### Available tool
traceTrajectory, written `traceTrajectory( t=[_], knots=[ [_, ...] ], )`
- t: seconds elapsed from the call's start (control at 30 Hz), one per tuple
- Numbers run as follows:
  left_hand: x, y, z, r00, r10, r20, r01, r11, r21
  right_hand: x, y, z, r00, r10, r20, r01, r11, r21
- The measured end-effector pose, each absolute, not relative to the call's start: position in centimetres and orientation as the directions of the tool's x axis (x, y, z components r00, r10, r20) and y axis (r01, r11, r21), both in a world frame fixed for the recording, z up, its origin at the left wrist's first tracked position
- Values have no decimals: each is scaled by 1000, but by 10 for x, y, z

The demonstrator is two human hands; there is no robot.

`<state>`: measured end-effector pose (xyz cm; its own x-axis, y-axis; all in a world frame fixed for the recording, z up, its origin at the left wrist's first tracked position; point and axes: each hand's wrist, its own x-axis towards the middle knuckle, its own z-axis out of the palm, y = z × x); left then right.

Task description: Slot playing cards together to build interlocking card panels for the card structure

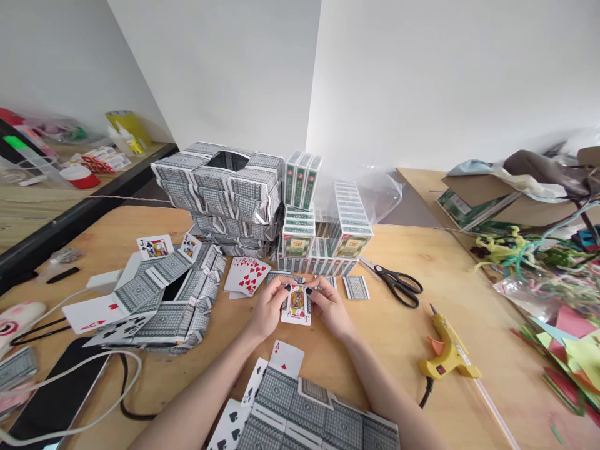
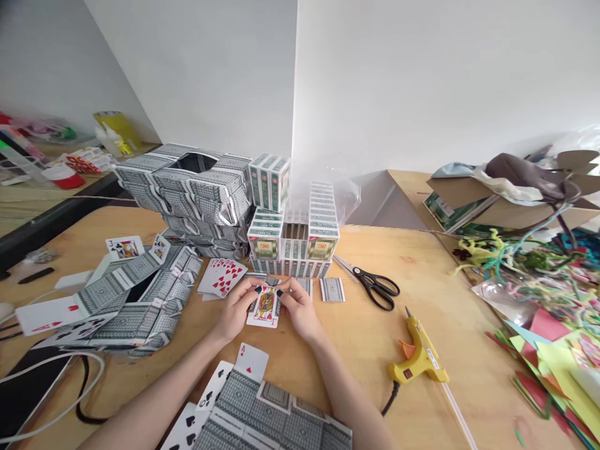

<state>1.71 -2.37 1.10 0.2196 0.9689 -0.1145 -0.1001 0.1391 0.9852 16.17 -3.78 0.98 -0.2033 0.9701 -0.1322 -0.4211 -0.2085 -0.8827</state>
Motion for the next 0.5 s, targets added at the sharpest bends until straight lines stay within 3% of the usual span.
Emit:
traceTrajectory(
  t=[0.33, 0.5],
  knots=[
    [19, -25, 20, 164, 982, -89, 2, 90, 996, 162, -38, 3, -185, 971, -154, -408, -219, -886],
    [21, -25, 16, 138, 985, -103, -66, 112, 991, 162, -38, 3, -159, 970, -183, -390, -232, -891]
  ],
)
